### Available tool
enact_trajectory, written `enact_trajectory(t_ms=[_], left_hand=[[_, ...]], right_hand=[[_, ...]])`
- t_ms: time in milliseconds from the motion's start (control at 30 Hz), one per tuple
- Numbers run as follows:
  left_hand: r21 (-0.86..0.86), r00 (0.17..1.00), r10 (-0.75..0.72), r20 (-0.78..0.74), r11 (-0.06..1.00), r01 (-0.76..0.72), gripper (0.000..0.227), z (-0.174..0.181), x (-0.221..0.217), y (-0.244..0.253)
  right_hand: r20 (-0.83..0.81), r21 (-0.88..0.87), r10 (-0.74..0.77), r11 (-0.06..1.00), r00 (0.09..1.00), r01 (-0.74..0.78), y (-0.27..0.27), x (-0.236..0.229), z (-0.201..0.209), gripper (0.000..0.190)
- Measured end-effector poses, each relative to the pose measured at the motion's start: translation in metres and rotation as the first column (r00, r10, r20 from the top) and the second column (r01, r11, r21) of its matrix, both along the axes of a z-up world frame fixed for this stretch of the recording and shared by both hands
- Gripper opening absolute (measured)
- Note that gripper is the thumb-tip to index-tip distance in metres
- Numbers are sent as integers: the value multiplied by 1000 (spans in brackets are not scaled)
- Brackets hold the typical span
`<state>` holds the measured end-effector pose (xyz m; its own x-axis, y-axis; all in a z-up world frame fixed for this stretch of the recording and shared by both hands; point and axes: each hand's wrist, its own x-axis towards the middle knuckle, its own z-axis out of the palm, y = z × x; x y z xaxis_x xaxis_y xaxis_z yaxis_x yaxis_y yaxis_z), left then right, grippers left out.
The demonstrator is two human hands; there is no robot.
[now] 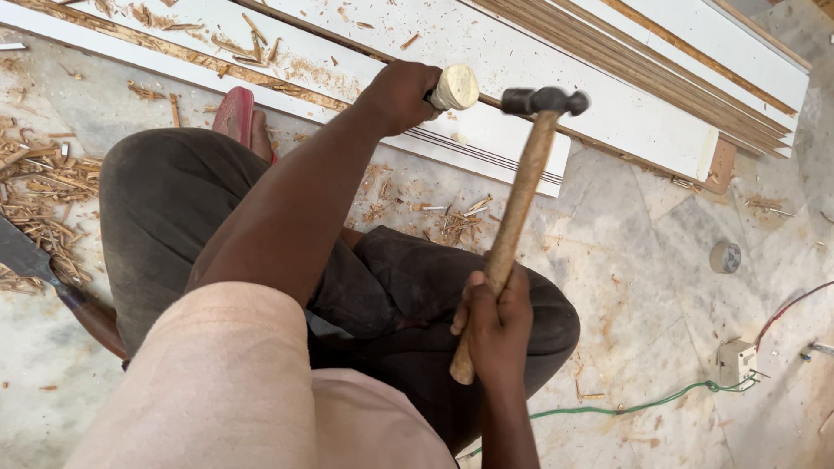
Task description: The person sits on the floor and uses a chisel and hammer to carve a groove along a long white wooden plank. They repeatedly strike the chisel to remove wood shavings and progress along the plank's length.
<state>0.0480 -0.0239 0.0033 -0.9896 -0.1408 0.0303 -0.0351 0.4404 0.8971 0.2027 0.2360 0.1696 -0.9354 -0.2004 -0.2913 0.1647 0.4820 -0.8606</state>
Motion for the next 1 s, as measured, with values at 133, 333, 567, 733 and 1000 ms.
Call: enact_trajectory(t_ms=[133, 333, 567, 733, 1000], left_hand=[[-40, 999, -3, 36, 999, 4, 35, 1, 2, 1], [-67, 999, -31, -26, 997, 29, 34, 0, 1, 0], [-70, 999, -32, -44, 997, 29, 35, -5, 0, 1], [-166, 998, -63, -6, 984, 61, 37, -4, -1, 2], [-246, 990, -139, -16, 960, 131, 34, -6, -13, 13]], right_hand=[[-208, -39, -14, 999, 978, 6, -1, 1, 28, 30], [-332, 85, -92, 988, 939, 127, -8, -1, 30, 28], [124, 25, 37, 999, 992, -41, 1, -19, 19, 32], [-263, -145, -74, 989, 962, 36, 13, -23, 46, 31], [234, -11, -68, 997, 970, 72, 3, -15, -9, 25]])
